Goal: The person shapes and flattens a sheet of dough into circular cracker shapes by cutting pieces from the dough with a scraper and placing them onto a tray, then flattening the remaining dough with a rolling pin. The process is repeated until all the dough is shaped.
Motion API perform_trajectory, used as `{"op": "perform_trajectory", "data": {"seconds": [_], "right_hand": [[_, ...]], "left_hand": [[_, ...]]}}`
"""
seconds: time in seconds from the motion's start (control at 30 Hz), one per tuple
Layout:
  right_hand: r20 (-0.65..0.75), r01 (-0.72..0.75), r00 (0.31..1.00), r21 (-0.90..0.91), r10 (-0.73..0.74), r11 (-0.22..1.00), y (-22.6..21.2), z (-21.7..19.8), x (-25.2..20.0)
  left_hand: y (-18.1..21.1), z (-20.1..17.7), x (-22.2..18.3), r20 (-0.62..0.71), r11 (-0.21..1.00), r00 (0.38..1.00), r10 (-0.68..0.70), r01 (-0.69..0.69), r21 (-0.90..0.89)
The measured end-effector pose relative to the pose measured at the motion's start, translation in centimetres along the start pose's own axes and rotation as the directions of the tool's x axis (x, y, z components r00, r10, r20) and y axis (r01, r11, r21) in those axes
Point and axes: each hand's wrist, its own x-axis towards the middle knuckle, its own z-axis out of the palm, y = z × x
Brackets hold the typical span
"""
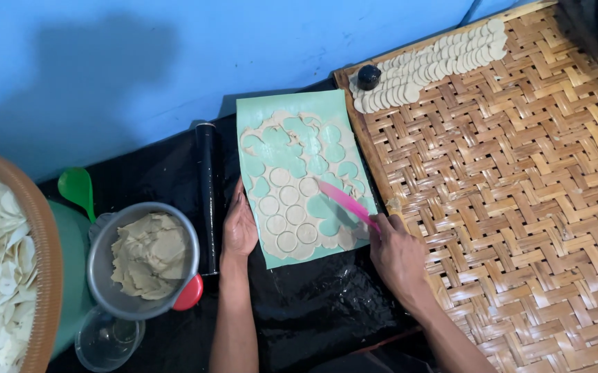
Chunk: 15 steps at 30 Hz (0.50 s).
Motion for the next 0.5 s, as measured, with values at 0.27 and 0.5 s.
{"op": "perform_trajectory", "data": {"seconds": [0.27, 0.5], "right_hand": [[-0.071, -0.04, 0.996, 0.063, 0.044, 0.997, 0.6, 1.2, 1.3], [-0.033, 0.005, 0.999, 0.192, 0.001, 0.981, 0.0, -0.2, 0.0]], "left_hand": [[-0.1, 0.0, 0.2, -0.016, 1.0, 1.0, -0.005, 0.005, -0.003], [0.1, 0.1, 0.1, -0.024, 1.0, 1.0, -0.018, 0.018, 0.018]]}}
